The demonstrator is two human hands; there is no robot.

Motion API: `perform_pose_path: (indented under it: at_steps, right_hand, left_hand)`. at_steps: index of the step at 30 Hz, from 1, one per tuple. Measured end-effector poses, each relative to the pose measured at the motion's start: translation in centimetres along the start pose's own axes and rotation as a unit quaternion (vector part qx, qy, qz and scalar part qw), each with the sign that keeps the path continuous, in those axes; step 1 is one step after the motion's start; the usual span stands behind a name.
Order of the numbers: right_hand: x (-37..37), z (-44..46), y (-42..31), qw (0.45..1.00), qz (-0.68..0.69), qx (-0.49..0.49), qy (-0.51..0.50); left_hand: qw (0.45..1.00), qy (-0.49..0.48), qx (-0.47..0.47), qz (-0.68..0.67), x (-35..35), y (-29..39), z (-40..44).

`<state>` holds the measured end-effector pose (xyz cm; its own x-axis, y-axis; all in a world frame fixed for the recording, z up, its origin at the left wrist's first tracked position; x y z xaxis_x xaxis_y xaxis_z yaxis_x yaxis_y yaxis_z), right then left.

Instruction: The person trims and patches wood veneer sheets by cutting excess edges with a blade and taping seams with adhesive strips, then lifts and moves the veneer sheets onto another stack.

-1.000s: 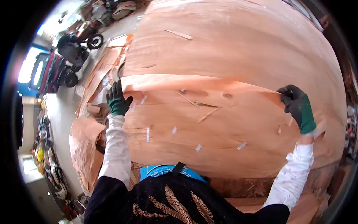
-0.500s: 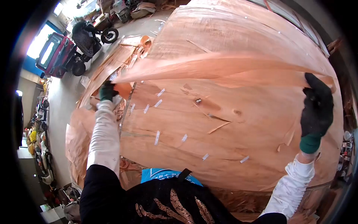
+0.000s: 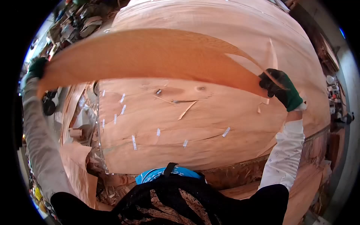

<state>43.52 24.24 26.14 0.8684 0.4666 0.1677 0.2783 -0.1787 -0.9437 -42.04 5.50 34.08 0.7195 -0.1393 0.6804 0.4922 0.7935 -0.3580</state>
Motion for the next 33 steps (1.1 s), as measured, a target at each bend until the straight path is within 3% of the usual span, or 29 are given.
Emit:
perform_pose_path:
  at_steps: [3, 6, 7, 8, 9, 10, 11, 13, 15, 17, 21, 24, 25, 27, 29, 31, 33]
  right_hand:
    - [1.1, 0.9, 4.4, 0.965, -0.224, -0.13, 0.038]
    - [1.3, 3.3, 11.3, 0.909, -0.404, -0.095, 0.037]
    - [0.9, 3.8, 13.0, 0.882, -0.458, -0.104, 0.045]
    - [0.7, 4.3, 14.6, 0.852, -0.51, -0.112, 0.05]
    - [1.1, 4.7, 16.4, 0.861, -0.498, -0.085, 0.064]
    - [1.5, 5.0, 18.1, 0.87, -0.484, -0.061, 0.073]
    - [2.0, 4.9, 19.5, 0.877, -0.472, -0.035, 0.082]
    - [1.6, 4.4, 18.3, 0.859, -0.501, -0.075, 0.065]
    - [1.2, 4.4, 17.5, 0.857, -0.506, -0.087, 0.044]
    - [1.2, 4.0, 16.7, 0.851, -0.516, -0.084, 0.048]
    - [3.0, 4.0, 17.8, 0.844, -0.524, -0.106, 0.044]
    - [4.5, 2.8, 15.6, 0.871, -0.441, -0.108, 0.188]
    - [3.5, 3.0, 14.8, 0.926, -0.329, -0.036, 0.181]
    - [0.6, 3.0, 13.4, 0.979, -0.086, 0.1, 0.153]
    - [-6.4, 2.2, 9.7, 0.993, -0.003, 0.104, 0.061]
    - [-14.0, 2.4, 9.4, 0.974, 0.183, 0.056, -0.121]
    - [-19.2, 3.2, 9.0, 0.993, 0.02, 0.004, -0.119]
  left_hand:
    - [0.99, -0.109, -0.076, 0.048, -6.8, 11.5, -2.8]
    - [0.909, -0.322, -0.252, 0.085, -15.3, 20.3, -13.2]
    - [0.858, -0.352, -0.359, 0.105, -7.7, 23.1, -16.8]
    - [0.841, -0.369, -0.386, 0.088, -12.7, 23.9, -19.2]
    - [0.811, -0.363, -0.442, 0.121, -9.6, 25.1, -21.2]
    - [0.847, -0.259, -0.458, 0.075, -8.8, 25.6, -22.0]
    - [0.871, -0.153, -0.466, 0.024, -7.8, 25.9, -23.1]
    - [0.89, -0.292, -0.344, -0.071, 0.3, 28.6, -23.5]
    - [0.821, -0.21, -0.406, -0.342, 6.1, 31.7, -27.2]
    - [0.792, -0.144, -0.436, -0.401, 10.3, 33.9, -31.5]
    - [0.853, -0.173, -0.381, -0.312, 11.3, 34.5, -37.2]
    - [0.861, -0.113, -0.333, -0.366, 12.2, 33.4, -36.8]
    - [0.86, -0.087, -0.311, -0.394, 13.1, 32.8, -36.2]
    - [0.85, -0.046, -0.27, -0.45, 14.0, 31.6, -35.6]
    - [0.831, -0.048, -0.262, -0.489, 13.7, 30.9, -36.2]
    - [0.847, -0.076, -0.282, -0.445, 13.3, 32.0, -37.3]
    - [0.866, -0.065, -0.248, -0.429, 12.5, 32.6, -37.1]
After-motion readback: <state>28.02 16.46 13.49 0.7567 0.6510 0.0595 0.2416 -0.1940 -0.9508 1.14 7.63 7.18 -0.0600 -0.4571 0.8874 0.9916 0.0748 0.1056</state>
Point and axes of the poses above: each hand's wrist, its own z-axis towards the middle knuckle, its own x-axis out of the back of the hand, y = z × x, the point moved 7 cm from there along z, towards the middle knuckle, and after that the axes turned 13 degrees about z, right-handed, at the moved point
